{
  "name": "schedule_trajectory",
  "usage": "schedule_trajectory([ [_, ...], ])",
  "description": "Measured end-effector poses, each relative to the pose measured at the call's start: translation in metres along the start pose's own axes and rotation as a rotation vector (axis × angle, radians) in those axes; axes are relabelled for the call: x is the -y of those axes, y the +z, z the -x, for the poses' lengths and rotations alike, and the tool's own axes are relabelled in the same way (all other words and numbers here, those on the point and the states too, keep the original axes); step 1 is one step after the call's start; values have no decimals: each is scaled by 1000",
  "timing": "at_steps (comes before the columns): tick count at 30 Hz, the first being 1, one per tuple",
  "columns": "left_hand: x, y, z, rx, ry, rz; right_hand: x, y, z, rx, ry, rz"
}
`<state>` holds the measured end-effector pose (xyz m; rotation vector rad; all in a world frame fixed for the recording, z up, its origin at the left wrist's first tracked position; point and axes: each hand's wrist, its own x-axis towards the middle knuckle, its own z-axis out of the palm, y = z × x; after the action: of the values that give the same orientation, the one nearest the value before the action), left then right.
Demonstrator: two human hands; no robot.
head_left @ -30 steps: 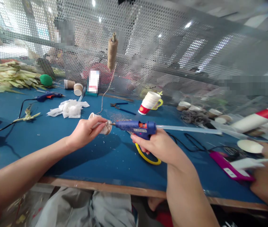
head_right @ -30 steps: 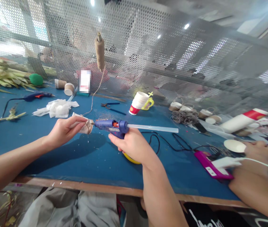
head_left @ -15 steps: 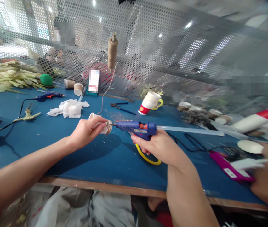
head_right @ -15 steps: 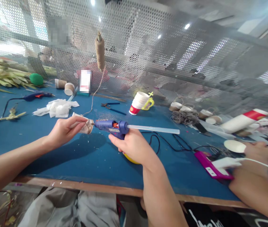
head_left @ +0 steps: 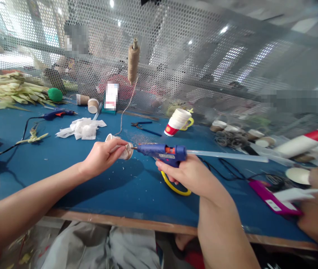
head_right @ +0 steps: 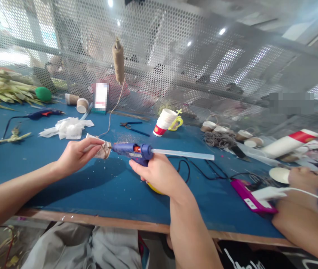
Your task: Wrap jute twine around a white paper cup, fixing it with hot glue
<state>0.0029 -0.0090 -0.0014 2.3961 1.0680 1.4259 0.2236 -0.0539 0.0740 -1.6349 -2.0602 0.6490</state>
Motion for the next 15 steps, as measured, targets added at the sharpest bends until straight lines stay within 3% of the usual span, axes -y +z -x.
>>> schedule_trajectory([
  [15, -5, -2, -2, -32, -32, 0, 2, -2, 3, -55, 4, -24],
])
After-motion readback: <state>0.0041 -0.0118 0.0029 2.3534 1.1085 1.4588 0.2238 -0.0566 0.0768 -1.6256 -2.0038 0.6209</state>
